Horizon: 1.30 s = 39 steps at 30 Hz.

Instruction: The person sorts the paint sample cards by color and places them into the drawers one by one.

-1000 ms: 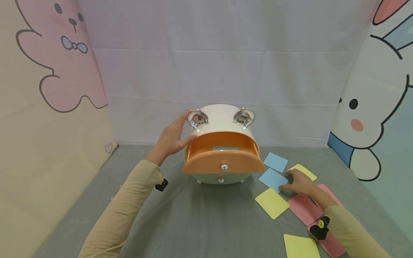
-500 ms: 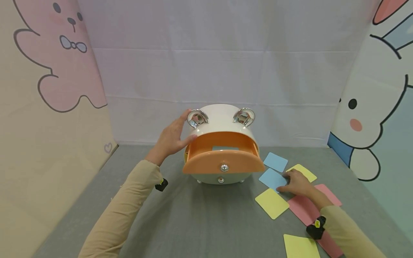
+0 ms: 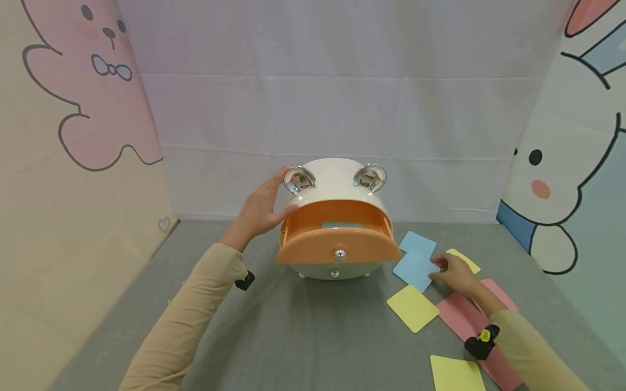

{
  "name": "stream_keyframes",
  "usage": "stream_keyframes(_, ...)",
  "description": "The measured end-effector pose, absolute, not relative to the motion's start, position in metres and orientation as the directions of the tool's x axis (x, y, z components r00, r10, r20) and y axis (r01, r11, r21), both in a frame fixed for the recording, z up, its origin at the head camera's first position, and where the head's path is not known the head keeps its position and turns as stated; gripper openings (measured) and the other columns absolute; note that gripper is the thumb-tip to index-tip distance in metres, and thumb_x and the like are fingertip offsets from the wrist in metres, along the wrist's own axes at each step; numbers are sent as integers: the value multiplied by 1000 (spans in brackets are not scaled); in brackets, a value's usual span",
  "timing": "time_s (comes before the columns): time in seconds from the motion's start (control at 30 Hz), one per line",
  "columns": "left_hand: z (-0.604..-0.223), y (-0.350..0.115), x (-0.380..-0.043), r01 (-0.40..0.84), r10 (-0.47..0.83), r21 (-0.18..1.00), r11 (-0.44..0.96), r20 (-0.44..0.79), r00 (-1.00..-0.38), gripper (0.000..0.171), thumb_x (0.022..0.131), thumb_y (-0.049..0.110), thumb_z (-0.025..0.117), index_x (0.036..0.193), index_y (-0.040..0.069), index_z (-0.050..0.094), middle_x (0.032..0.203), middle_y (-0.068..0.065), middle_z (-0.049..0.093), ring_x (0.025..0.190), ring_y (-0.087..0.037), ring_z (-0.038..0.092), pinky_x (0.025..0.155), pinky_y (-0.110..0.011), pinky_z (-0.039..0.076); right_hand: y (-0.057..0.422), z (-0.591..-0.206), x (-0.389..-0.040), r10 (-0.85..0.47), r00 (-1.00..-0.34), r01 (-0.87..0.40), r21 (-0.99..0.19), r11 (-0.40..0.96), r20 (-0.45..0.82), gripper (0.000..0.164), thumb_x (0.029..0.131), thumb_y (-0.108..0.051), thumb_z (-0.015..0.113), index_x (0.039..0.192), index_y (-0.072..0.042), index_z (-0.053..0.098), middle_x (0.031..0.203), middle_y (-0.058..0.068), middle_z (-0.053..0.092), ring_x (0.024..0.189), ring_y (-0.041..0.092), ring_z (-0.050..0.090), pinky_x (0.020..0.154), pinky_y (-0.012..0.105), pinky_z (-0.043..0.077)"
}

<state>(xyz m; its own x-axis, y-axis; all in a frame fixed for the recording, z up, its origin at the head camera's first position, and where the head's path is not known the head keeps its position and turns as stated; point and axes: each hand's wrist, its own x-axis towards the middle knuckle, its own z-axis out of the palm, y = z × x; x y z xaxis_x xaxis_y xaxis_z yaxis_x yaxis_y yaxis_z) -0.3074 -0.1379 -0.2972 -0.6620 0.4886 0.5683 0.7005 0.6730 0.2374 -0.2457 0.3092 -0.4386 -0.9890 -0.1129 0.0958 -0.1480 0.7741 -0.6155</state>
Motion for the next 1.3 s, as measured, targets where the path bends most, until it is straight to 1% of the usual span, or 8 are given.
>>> stream_keyframes(0.17,-297,-138,-307,699,489,239,674,566,-664,80,85,37,58,147,18,12,146,-8,30,121,-33,42,93,-50,39,309,-430,-243,-120,-990,-134,-722,679,72,27,82,3,57,106,15,52,95,22,54,85,28,54,66,32,51)
stream_keyframes(0.37,-298,-139,-307,692,482,238,681,566,-669,80,85,37,59,147,18,12,144,-9,33,121,-33,42,93,-50,39,307,-416,-241,-147,-988,-129,-770,625,46,27,87,3,51,110,15,50,98,23,53,82,23,54,68,30,52)
stream_keyframes(0.57,-298,-138,-307,688,479,243,684,562,-675,80,85,36,59,147,18,11,145,-8,32,122,-32,42,93,-50,38,309,-402,-241,-178,-981,-174,-773,610,80,25,88,2,50,109,17,49,95,23,55,77,17,55,68,33,52)
stream_keyframes(0.77,-297,-138,-306,687,483,243,684,555,-678,80,85,37,59,147,18,11,145,-8,31,123,-32,41,94,-50,38,313,-377,-242,-209,-969,-233,-763,603,131,25,89,4,49,109,19,48,93,24,54,74,7,55,67,23,52)
stream_keyframes(0.9,-296,-138,-306,686,485,237,688,552,-678,80,86,38,58,147,17,10,145,-9,31,123,-33,40,94,-50,38,311,-352,-243,-233,-955,-292,-729,620,184,23,88,5,48,107,19,49,90,22,55,72,7,55,64,20,50)
stream_keyframes(1.0,-295,-138,-306,685,485,236,690,552,-679,80,86,39,58,147,17,11,145,-10,32,123,-33,41,94,-50,38,306,-331,-243,-221,-951,-308,-693,652,215,22,89,4,48,107,16,51,91,22,55,72,8,54,63,19,50)
stream_keyframes(1.17,-296,-138,-306,685,487,236,690,548,-680,81,85,40,58,147,17,11,144,-10,33,123,-32,41,94,-50,38,300,-295,-241,-181,-956,-291,-650,702,232,23,91,-1,47,111,11,51,99,22,54,72,2,54,65,15,47)
stream_keyframes(1.3,-296,-138,-308,685,487,234,689,550,-678,81,86,41,57,147,17,11,144,-10,33,123,-32,41,94,-50,38,297,-272,-239,-190,-944,-326,-668,669,270,24,92,-3,48,111,11,51,97,13,56,73,0,54,65,13,48)
